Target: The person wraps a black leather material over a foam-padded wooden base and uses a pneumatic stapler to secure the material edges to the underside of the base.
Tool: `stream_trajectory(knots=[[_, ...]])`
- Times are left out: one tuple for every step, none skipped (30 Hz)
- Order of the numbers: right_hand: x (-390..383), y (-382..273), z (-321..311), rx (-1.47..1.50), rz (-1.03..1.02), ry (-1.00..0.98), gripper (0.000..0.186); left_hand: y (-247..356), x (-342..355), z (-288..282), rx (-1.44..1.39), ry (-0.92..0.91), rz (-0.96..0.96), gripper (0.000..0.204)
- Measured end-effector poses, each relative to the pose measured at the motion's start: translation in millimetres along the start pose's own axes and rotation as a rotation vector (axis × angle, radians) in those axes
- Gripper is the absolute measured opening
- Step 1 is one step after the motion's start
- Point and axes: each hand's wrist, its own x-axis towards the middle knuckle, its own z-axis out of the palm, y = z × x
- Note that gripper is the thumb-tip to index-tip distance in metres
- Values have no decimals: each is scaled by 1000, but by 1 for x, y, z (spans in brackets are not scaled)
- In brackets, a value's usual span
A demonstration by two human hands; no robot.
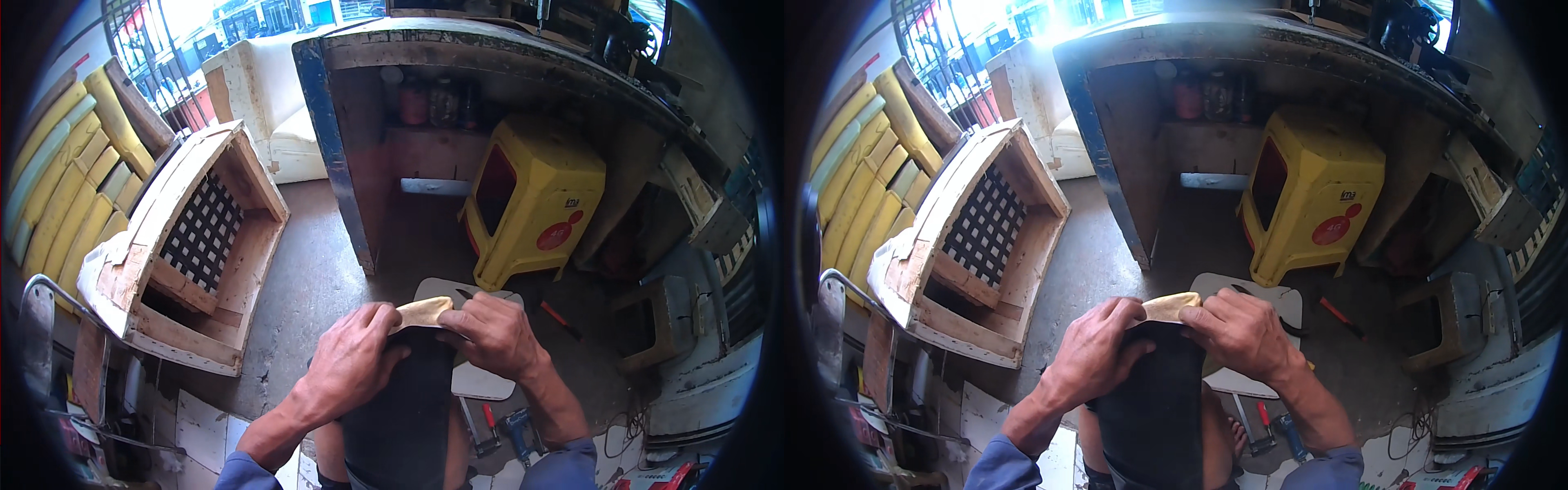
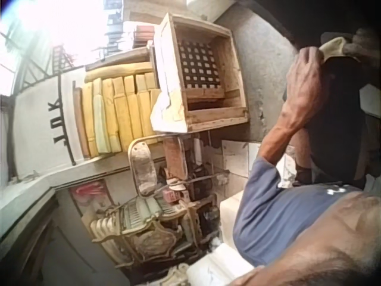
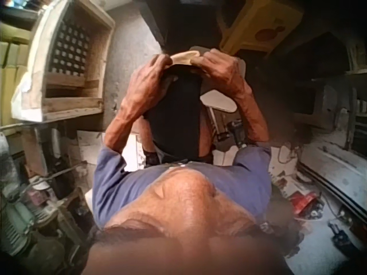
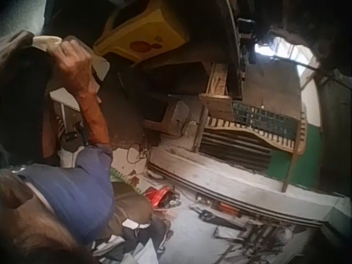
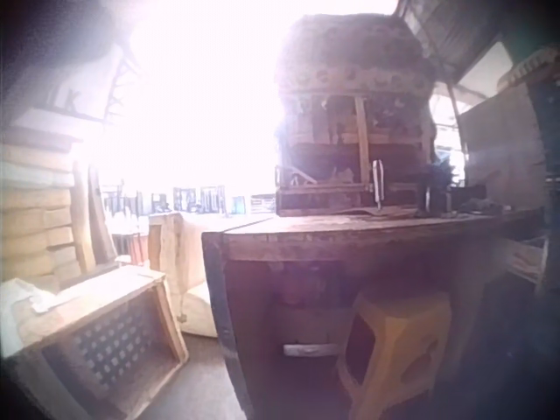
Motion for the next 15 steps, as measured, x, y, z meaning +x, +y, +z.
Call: stream_trajectory(knots=[[0, -2, 2, 31, 10, 34, 31, 4, 5, 4, 8, 64, 60, 28], [1, 4, 2, 134, 2, 36, 29, 8, 9, 3, 26, 130, 119, 26], [0, 16, 0, 232, -6, 33, 28, 7, 11, 2, 24, 89, 123, 25], [-2, 26, 2, 330, -14, 30, 27, 6, 13, 2, 22, 46, 127, 24], [-7, 33, 6, 460, 39, 26, 25, 6, 15, 1, 23, 5, 131, 24], [-16, 39, 10, 582, 107, 14, 24, 5, 16, 3, 10, 0, 124, 24], [-25, 42, 10, 704, 175, 4, 23, 3, 16, 5, -2, -6, 116, 25], [-31, 42, 11, 757, 300, -47, 25, 2, 16, 5, -6, -14, 102, 25], [-34, 41, 13, 772, 367, -11, 26, 4, 16, 5, 7, -22, 83, 27], [-36, 39, 14, 785, 434, 24, 27, 7, 15, 4, 20, -30, 65, 29], [-38, 38, 16, 798, 499, 57, 27, 10, 15, 3, 32, -36, 44, 30], [-39, 37, 17, 822, 507, 89, 28, 11, 16, 2, 29, -28, 56, 31], [-35, 38, 15, 857, 359, 90, 28, 12, 16, 2, 27, -19, 68, 32], [-24, 38, 11, 893, 209, 91, 28, 12, 15, 0, 26, -11, 77, 33], [-23, 41, 8, 954, 147, 23, 30, 11, 14, 0, 25, -10, 67, 33]])
